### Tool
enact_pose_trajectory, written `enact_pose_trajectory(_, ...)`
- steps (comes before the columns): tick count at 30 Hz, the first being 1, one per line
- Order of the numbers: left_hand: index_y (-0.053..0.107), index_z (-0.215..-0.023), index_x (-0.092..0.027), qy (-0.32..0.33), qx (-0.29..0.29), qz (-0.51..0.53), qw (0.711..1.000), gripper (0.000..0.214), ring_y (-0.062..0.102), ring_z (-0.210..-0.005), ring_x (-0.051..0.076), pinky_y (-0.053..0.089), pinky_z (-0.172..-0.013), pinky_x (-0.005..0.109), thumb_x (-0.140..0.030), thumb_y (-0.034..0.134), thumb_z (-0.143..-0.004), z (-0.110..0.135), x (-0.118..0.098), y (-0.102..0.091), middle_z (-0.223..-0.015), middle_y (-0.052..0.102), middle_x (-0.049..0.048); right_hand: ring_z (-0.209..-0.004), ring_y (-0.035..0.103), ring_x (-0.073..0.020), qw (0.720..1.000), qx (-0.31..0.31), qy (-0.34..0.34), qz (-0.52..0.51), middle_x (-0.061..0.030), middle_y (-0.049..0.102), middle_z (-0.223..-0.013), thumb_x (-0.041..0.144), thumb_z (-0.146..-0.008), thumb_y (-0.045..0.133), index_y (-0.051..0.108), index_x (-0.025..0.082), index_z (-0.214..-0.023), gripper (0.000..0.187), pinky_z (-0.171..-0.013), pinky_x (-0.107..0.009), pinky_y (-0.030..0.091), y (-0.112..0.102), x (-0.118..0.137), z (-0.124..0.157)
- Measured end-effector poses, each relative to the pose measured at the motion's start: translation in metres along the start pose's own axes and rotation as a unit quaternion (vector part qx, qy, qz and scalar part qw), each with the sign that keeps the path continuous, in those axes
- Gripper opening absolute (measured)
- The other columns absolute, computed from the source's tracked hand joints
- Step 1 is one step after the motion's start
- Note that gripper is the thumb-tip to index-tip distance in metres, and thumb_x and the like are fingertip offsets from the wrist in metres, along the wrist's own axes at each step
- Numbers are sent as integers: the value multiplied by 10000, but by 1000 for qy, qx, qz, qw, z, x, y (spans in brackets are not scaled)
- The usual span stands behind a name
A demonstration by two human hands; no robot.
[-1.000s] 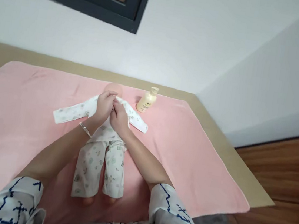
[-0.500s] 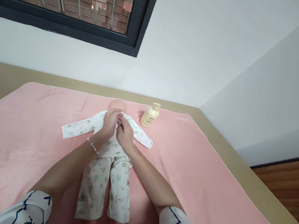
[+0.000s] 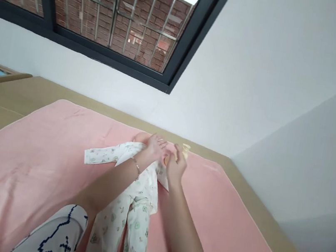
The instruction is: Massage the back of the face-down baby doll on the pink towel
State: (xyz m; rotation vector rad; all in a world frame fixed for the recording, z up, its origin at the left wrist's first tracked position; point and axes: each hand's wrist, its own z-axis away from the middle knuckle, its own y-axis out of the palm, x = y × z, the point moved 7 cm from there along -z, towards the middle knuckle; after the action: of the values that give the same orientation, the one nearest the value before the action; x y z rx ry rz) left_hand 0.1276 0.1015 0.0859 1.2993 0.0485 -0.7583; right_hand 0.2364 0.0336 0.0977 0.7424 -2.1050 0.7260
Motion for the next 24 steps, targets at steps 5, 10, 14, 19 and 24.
enact_pose_trajectory(5, 229, -1584, -37, -62, 48, 47, 996, 792, 280, -1556, 295, 433, -1162, 375, -513, 378, -968, -32, 16, 28, -1645, 262, 260, -1549, 253, -336, 962, -7, -90, 258, -241, 329, -1628, 248, -865, 335, 493, -25, -1441, 657, -1266, -538, 199, -20, 2, -59)
enact_pose_trajectory(10, 70, -1622, -60, -84, 100, 56, 990, 915, 449, -1466, 295, 520, -1085, 384, -627, 339, -955, -43, 27, 44, -1653, 247, 259, -1362, 481, -357, 931, 126, -68, 335, -277, 596, -1357, 211, -893, 318, 618, 14, -1260, 513, -1156, -533, 337, 2, -13, -76)
enact_pose_trajectory(14, 71, -1625, -83, -89, 121, 39, 988, 890, 557, -1364, 297, 550, -1043, 400, -628, 336, -973, -45, 32, 48, -1625, 302, 266, -1167, 577, -317, 927, 143, -66, 340, -208, 688, -1119, 183, -900, 320, 692, 116, -1011, 394, -1092, -478, 371, 9, -15, -73)
enact_pose_trajectory(19, 183, -1612, -117, -98, 130, 8, 987, 810, 614, -1287, 303, 572, -990, 421, -608, 336, -987, -40, 37, 46, -1578, 378, 272, -1269, 542, -318, 934, 131, -41, 329, -221, 658, -1259, 160, -907, 324, 680, 73, -1120, 424, -1137, -497, 343, 8, -18, -70)
enact_pose_trajectory(24, 296, -1575, -135, -96, 101, -22, 990, 738, 612, -1290, 288, 592, -916, 384, -585, 316, -991, -11, 21, 26, -1544, 440, 248, -1512, 313, -352, 945, 123, -7, 305, -228, 463, -1551, 198, -931, 357, 548, 25, -1396, 532, -1229, -610, 202, 3, -25, -68)
